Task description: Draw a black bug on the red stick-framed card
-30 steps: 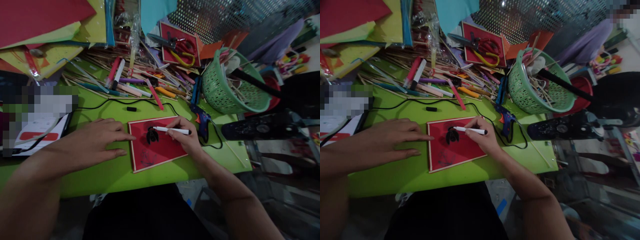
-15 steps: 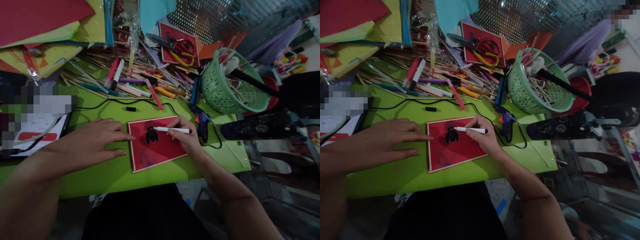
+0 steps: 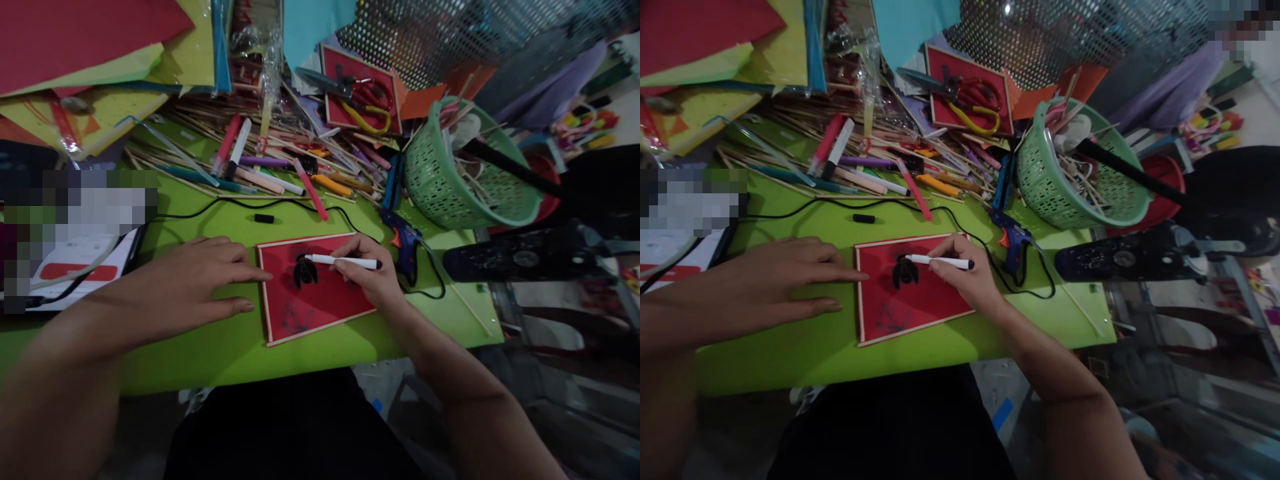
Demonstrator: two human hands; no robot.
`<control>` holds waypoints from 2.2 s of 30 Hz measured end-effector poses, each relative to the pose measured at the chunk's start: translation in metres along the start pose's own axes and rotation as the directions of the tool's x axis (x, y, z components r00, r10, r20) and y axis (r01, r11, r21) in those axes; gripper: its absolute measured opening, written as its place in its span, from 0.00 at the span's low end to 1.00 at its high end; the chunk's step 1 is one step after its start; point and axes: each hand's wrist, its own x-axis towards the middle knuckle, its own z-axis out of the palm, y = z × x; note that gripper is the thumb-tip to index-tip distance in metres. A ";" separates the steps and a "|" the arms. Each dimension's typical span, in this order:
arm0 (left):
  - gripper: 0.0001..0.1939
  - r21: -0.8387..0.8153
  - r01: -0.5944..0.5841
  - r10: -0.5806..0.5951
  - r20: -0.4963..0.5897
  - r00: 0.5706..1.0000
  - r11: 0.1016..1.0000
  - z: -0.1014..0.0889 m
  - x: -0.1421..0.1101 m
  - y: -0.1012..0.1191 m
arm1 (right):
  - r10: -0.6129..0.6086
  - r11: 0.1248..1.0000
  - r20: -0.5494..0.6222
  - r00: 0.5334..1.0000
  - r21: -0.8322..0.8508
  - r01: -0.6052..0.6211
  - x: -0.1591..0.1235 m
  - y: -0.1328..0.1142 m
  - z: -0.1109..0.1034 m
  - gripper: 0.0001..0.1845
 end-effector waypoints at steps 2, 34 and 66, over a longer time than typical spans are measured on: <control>0.25 0.005 0.012 -0.012 -0.003 1.000 1.000 0.000 0.001 0.000 | -0.006 1.000 -0.006 1.000 -0.001 0.006 0.000 0.001 -0.001 0.12; 0.25 0.009 0.024 -0.024 0.007 1.000 1.000 0.000 0.000 0.000 | -0.029 0.999 0.057 0.998 -0.018 0.031 0.000 -0.003 0.001 0.16; 0.25 -0.005 0.010 -0.010 0.004 1.000 1.000 -0.001 0.000 -0.001 | -0.011 1.000 0.006 1.000 -0.025 0.011 -0.001 -0.005 0.003 0.16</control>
